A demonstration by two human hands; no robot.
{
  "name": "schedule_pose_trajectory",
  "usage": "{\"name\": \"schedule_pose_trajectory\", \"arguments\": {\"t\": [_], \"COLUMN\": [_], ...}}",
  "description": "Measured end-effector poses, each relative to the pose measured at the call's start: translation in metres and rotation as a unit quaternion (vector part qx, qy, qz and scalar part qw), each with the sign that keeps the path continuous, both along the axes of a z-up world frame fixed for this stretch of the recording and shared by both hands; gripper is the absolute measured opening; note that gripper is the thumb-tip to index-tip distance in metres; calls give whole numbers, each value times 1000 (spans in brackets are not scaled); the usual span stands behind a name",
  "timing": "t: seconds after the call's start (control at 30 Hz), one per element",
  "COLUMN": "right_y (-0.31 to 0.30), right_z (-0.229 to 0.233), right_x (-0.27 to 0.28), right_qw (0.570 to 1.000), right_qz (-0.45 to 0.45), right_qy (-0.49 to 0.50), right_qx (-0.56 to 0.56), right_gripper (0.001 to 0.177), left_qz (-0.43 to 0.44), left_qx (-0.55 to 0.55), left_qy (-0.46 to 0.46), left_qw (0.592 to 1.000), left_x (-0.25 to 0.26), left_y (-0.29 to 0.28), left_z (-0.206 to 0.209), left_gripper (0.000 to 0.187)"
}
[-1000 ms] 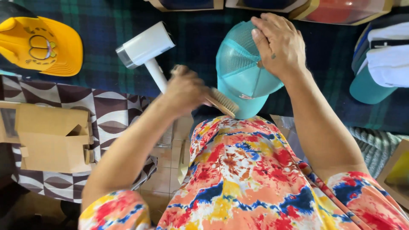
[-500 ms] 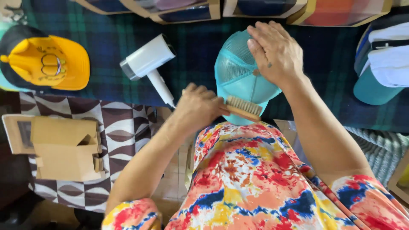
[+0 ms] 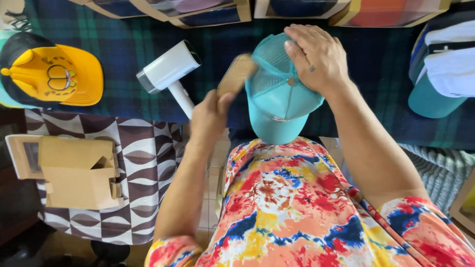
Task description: Cleaning a light blue mesh cap using a brush and a lint roller.
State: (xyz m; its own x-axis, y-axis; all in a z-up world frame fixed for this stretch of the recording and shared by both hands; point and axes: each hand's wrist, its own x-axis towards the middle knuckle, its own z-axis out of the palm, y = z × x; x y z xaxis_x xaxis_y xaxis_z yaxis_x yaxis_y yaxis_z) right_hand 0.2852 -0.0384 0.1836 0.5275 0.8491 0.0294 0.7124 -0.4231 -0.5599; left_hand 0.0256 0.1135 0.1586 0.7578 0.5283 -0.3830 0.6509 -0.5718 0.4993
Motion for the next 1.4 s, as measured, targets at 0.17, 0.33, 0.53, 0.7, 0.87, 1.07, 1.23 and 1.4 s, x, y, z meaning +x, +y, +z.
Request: {"name": "schedule_pose_trajectory", "arguments": {"t": [0.17, 0.33, 0.53, 0.7, 0.87, 1.07, 1.23, 1.4], "right_y": [3, -2, -3, 1, -2, -3, -20, -52], "right_z": [0, 1, -8, -6, -14, -9, 14, 14], "right_x": [6, 0, -2, 0, 2, 0, -40, -162], "right_qw": [1000, 999, 998, 997, 996, 990, 931, 971], "right_qz": [0, 28, 32, 42, 45, 75, 31, 110], "right_qy": [1, -13, -33, -38, -51, -72, -251, 214], "right_qx": [7, 44, 48, 61, 63, 100, 263, 6], "right_gripper": [48, 45, 46, 43, 42, 41, 17, 43], "left_qz": [14, 26, -198, -135, -82, -196, 275, 402], "left_qx": [-38, -124, -51, -27, 49, 67, -213, -503], "left_qy": [-118, -248, -238, -117, -165, -99, -172, -421], "left_qw": [992, 960, 950, 984, 982, 973, 922, 639], "left_x": [-32, -21, -44, -49, -70, -59, -98, -38], "left_y": [-34, -17, -20, 31, 23, 24, 0, -108], "left_z": [-27, -72, -35, -76, -68, -94, -26, 4], "left_gripper": [43, 27, 45, 33, 9, 42, 21, 24]}}
